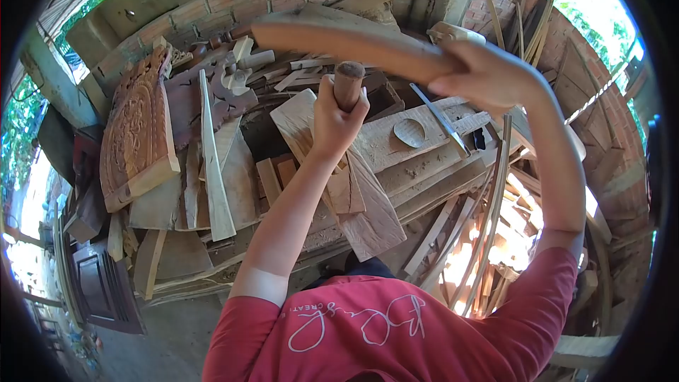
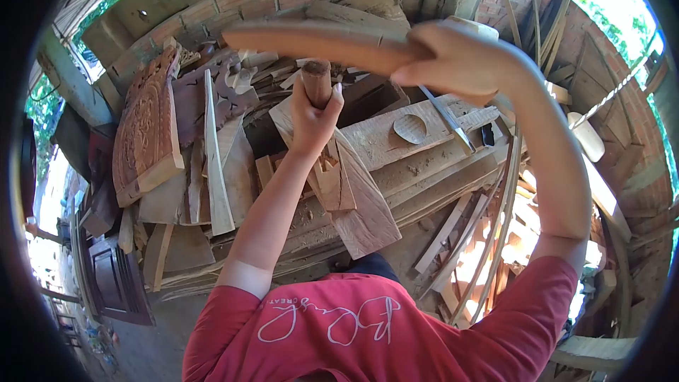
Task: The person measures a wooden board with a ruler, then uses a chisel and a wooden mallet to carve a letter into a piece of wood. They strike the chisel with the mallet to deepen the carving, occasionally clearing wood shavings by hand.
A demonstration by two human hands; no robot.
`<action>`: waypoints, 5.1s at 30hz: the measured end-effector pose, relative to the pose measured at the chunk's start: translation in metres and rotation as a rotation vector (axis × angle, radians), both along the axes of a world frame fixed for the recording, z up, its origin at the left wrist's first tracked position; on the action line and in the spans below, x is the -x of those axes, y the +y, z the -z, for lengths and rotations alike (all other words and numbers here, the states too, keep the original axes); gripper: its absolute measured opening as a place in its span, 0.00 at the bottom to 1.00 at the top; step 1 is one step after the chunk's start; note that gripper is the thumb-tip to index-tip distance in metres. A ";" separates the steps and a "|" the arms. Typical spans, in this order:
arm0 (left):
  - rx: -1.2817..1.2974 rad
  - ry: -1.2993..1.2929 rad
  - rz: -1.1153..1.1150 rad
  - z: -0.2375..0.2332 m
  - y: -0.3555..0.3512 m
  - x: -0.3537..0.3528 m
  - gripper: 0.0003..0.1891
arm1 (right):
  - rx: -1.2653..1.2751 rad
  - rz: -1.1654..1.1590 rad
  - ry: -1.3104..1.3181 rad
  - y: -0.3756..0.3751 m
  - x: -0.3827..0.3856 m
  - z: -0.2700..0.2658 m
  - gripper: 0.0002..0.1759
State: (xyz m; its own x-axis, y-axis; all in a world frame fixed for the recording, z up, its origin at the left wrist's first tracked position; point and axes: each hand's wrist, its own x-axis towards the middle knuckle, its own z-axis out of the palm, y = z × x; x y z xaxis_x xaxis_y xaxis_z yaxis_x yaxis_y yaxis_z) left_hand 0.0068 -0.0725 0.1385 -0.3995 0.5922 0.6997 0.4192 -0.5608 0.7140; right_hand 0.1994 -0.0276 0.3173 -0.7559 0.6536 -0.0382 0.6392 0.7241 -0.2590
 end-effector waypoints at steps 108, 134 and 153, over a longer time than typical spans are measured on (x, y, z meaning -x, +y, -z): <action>0.782 0.097 -0.259 0.136 -0.075 -0.019 0.57 | 0.774 -0.371 1.482 -0.009 0.142 0.151 0.17; 0.725 0.169 -0.185 0.142 -0.074 -0.012 0.59 | 0.858 -0.436 1.470 0.005 0.110 0.148 0.07; 0.944 0.221 -0.184 0.123 -0.072 -0.011 0.62 | 0.763 -0.357 1.397 0.005 0.127 0.147 0.08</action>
State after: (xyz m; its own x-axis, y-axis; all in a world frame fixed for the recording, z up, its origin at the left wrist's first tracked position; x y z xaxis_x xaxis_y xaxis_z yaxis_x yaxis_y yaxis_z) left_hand 0.0176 -0.1441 0.0158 -0.4583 0.8878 0.0421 0.6208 0.2858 0.7300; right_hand 0.0724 -0.0224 0.1700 -0.5783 0.5993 0.5536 -0.5498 0.2150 -0.8071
